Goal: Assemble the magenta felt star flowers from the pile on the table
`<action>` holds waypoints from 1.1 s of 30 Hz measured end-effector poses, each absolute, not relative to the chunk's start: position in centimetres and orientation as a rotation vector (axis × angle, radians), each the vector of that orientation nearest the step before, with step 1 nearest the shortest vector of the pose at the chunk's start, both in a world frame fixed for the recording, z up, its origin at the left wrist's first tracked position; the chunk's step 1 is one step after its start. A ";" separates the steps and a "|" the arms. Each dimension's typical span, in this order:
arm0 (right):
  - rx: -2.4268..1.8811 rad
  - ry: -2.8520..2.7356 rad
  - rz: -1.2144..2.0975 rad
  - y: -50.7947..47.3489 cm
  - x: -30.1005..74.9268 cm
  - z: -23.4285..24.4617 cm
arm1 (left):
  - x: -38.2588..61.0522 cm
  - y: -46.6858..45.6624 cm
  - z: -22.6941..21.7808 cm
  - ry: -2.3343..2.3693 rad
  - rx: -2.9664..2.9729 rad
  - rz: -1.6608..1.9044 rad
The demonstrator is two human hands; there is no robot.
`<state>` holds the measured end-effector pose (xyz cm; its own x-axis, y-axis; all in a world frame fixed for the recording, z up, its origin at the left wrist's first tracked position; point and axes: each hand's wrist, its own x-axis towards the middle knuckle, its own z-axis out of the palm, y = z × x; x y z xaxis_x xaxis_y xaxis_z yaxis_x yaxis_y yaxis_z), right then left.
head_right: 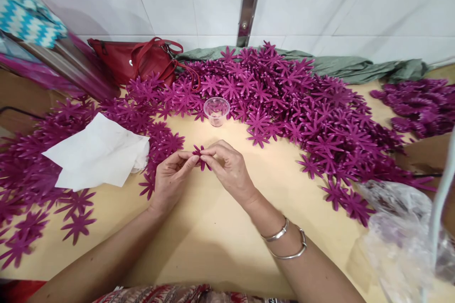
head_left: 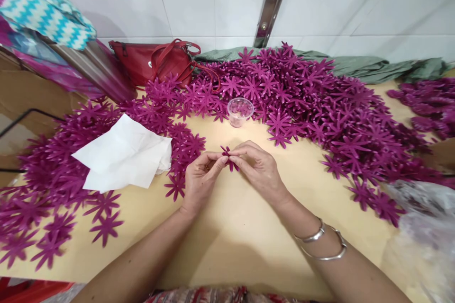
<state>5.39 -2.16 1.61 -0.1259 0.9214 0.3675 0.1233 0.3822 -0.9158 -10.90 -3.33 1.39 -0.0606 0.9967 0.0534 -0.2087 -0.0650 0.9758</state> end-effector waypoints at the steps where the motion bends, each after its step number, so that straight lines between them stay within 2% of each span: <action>1: -0.961 -1.536 0.929 -2.2 5.4 1.6 | -10.9 -3.3 1.4 1.056 1.066 1.387; 9: -1.000 -1.548 0.917 -2.2 5.2 1.2 | -10.8 -3.3 1.4 1.029 1.018 1.380; 17: -1.053 -1.873 0.359 -2.5 5.1 2.1 | -10.7 -3.3 1.4 1.025 1.003 1.389; 25: -1.104 -1.710 0.649 -2.6 4.9 2.2 | -10.7 -3.3 1.1 1.053 1.017 1.387; 33: -1.115 -1.715 0.625 -2.6 5.0 2.3 | -10.6 -3.3 1.4 1.033 1.058 1.391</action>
